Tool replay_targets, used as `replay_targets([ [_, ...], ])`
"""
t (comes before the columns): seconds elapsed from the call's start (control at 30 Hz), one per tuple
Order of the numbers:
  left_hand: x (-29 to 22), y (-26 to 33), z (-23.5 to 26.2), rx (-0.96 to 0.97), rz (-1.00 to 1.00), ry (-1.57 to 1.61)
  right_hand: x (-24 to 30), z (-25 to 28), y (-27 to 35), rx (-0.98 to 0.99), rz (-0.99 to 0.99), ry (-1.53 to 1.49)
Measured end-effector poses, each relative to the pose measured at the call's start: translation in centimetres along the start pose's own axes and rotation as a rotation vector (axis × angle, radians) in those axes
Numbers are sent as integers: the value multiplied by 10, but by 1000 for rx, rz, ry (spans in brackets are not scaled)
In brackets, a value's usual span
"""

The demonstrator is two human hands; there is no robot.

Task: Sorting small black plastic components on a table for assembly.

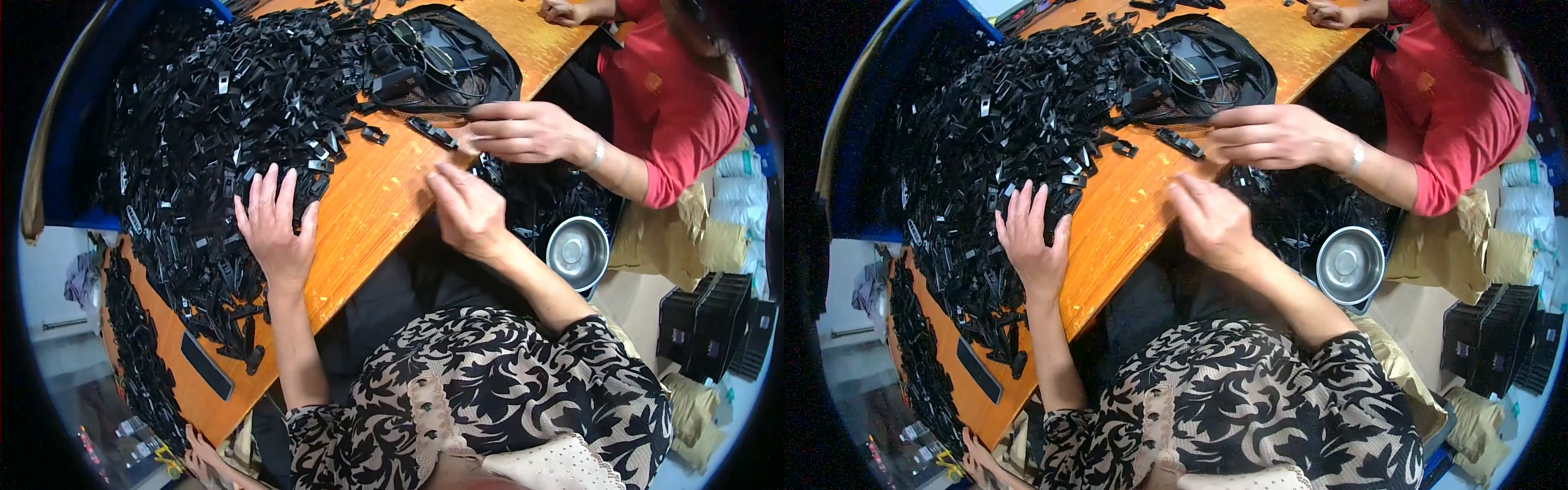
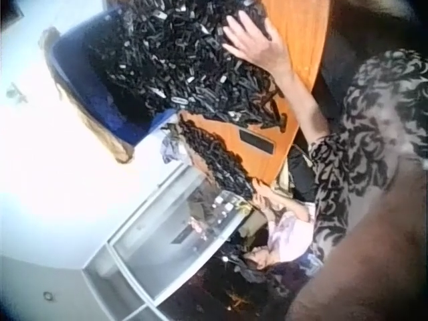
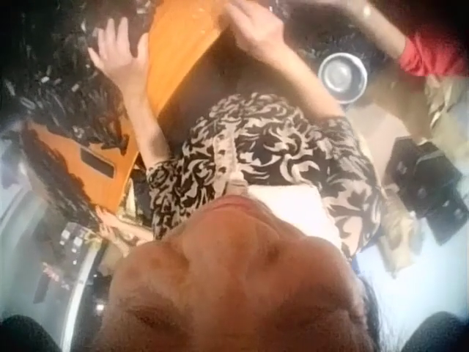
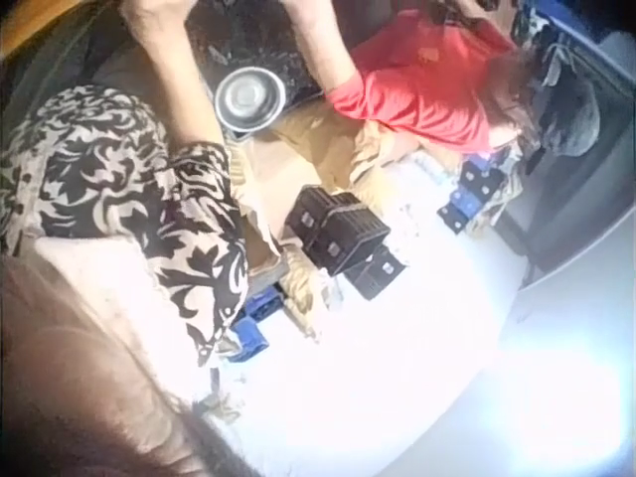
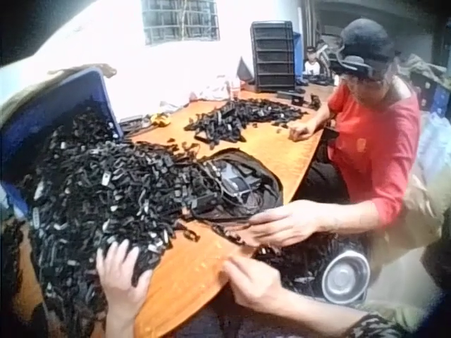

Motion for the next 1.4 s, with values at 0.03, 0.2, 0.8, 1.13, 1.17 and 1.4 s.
replay_targets([
  [0.03, 1, 1, 1, 0, 6, -5, -5, 4, 2, -2, -24, 16],
  [0.2, 2, 5, 11, -152, 31, -21, -37, 5, -18, -53, -205, 79],
  [0.8, -3, 13, 34, -358, 28, -20, 91, -71, -69, 272, -21, -322],
  [1.13, -51, 38, 14, -24, 248, 167, -16, -72, -110, 317, -233, -75],
  [1.17, -51, 37, 12, 7, 257, 128, -17, -81, -109, 363, -203, -70],
  [1.4, -44, 52, 16, -22, 133, 122, -1, -65, -97, 442, -262, -471],
])
Point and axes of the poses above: each hand's wrist, its own y-axis away from the middle knuckle, its own z-axis out of the back of the hand, x = y × z, the point moved 6 cm from there along -y, towards the middle knuckle, and after that the axes turned 13 degrees about x, right-handed, at the moved point
